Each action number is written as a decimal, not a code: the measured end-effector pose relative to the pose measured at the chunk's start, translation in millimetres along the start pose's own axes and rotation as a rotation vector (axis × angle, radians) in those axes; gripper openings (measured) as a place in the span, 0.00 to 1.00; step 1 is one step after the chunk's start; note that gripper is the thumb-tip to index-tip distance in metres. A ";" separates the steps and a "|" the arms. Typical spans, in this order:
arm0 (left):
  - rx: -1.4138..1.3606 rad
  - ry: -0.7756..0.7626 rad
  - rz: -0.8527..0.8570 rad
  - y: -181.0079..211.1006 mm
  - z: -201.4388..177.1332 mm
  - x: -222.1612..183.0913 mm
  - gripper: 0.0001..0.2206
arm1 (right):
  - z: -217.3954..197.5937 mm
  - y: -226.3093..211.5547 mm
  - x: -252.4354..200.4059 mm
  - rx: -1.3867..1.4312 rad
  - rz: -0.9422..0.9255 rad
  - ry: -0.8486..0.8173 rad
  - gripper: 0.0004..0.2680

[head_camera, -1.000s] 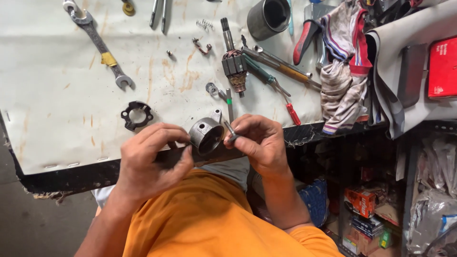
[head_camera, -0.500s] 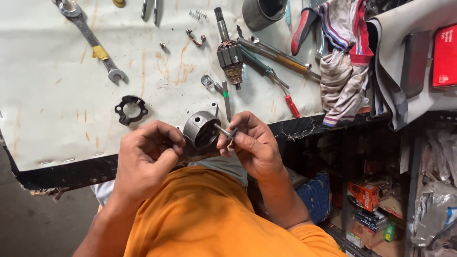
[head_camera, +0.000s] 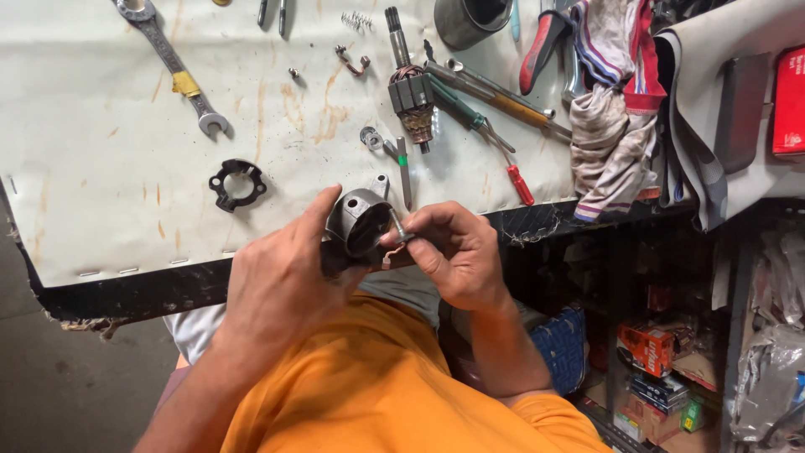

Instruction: Assemble and inspect the internal components of a small starter motor or alternator on a workbench.

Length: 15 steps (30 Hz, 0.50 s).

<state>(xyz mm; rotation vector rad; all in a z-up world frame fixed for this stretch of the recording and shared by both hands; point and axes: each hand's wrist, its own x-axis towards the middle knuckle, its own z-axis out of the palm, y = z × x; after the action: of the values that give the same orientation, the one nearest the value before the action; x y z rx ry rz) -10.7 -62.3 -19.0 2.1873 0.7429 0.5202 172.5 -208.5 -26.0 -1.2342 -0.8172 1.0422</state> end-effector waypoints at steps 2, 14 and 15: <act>0.049 -0.011 0.021 -1.7 0.9 3.6 0.38 | -2.5 -7.0 2.5 -0.034 -0.017 -0.025 0.06; 0.126 0.010 0.084 -9.7 -10.6 19.2 0.30 | 2.8 -62.7 55.3 -0.861 -0.326 -0.207 0.08; 0.113 0.029 0.101 -11.6 -9.2 18.1 0.31 | 4.0 -63.5 59.5 -0.909 -0.339 -0.253 0.08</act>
<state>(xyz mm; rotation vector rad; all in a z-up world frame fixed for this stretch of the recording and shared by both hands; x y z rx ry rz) -6.4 -39.4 -19.7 2.3360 0.6940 0.5743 200.2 -152.1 34.4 -1.6324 -1.7474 0.5389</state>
